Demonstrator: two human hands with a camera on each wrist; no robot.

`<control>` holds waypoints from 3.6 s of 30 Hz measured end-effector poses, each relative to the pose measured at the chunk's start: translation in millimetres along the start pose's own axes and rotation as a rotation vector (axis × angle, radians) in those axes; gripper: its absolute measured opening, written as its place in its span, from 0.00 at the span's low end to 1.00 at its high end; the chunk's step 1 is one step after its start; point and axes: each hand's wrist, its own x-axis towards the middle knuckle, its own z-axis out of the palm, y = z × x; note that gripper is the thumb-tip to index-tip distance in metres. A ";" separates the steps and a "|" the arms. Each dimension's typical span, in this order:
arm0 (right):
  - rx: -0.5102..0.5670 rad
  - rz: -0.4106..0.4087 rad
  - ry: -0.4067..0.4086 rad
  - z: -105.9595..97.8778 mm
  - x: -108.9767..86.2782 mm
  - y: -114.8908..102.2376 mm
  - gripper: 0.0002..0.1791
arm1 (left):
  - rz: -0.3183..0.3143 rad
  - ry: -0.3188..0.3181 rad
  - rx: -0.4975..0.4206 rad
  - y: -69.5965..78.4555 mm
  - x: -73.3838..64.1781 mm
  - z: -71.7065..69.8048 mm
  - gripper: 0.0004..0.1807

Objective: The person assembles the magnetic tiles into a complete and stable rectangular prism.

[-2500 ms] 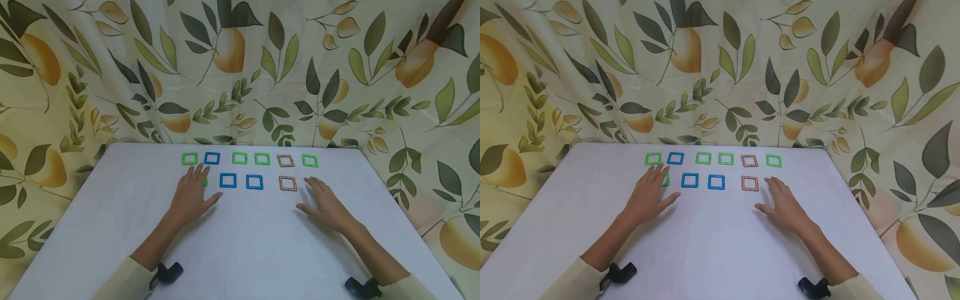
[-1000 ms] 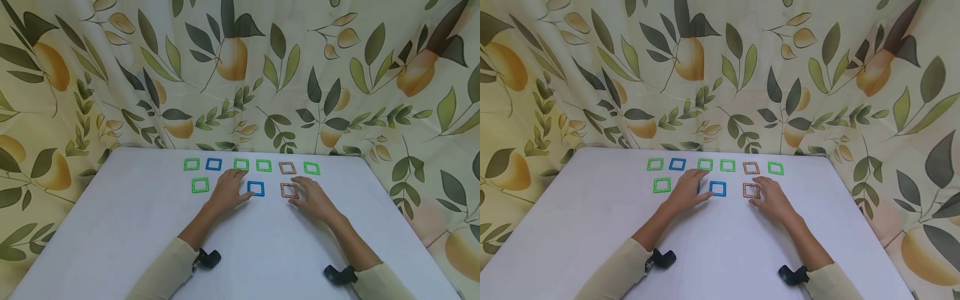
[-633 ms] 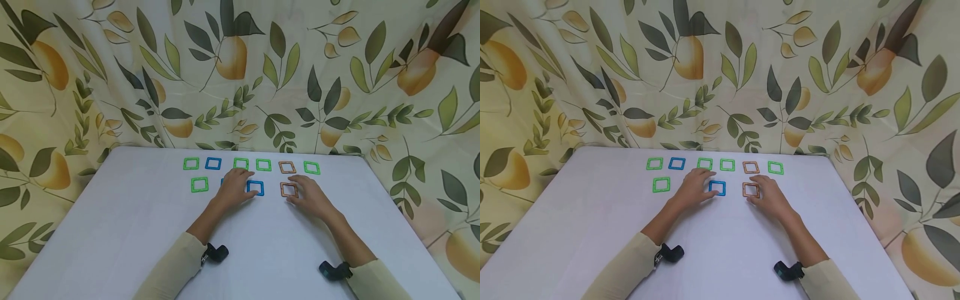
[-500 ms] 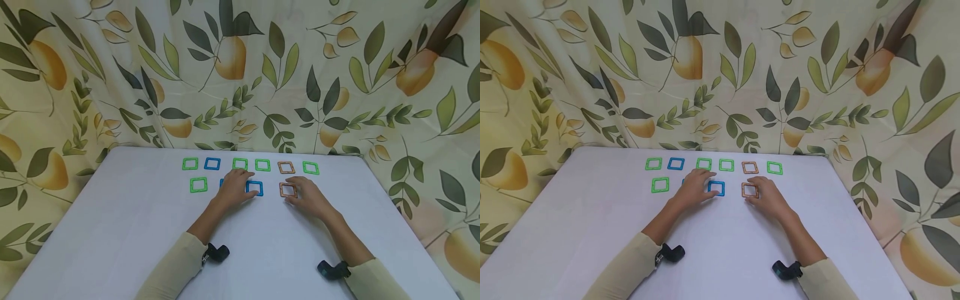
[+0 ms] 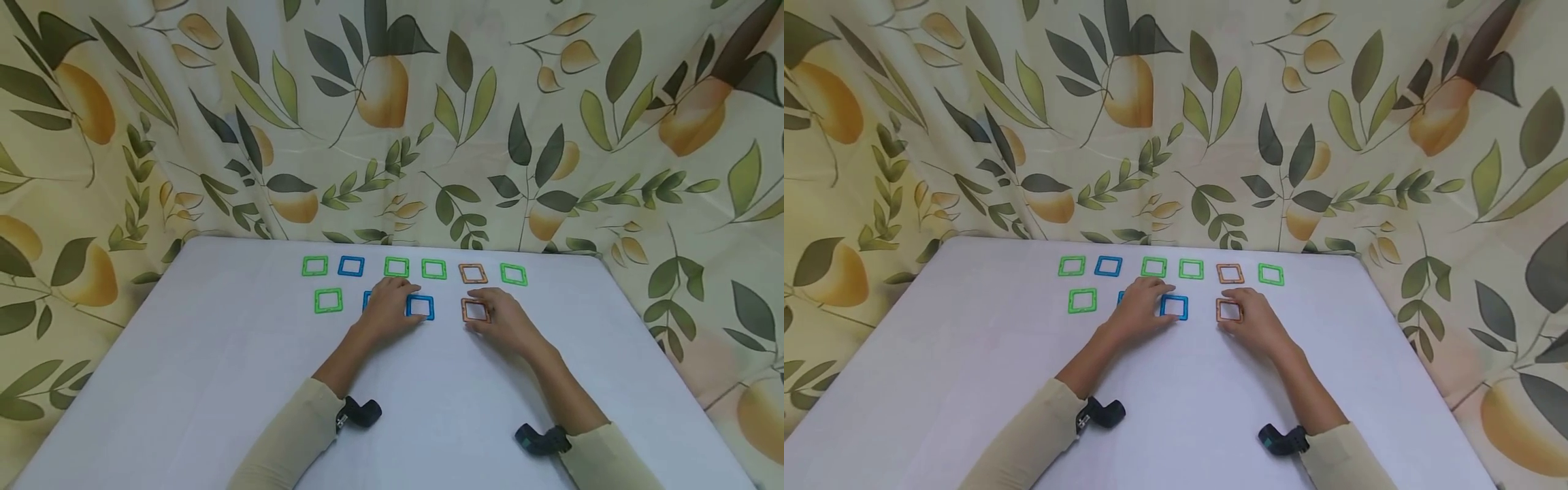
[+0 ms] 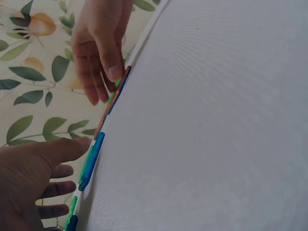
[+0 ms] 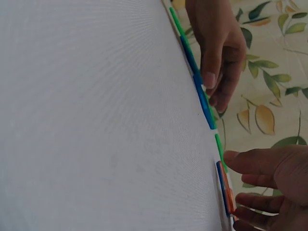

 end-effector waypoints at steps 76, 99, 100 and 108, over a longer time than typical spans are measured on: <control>0.212 -0.016 0.070 25.8 1.1 4.5 0.26 | 0.030 0.010 0.050 -2.7 7.1 11.8 0.28; 0.237 -0.017 0.065 27.0 1.8 4.5 0.25 | 0.019 0.004 0.037 -0.2 5.2 10.1 0.28; 0.236 -0.016 0.065 27.2 1.6 4.6 0.25 | 0.019 0.005 0.038 -0.3 5.4 10.4 0.28; 0.238 -0.030 0.064 26.8 1.4 4.9 0.25 | 0.021 0.009 0.035 -1.3 5.7 10.9 0.28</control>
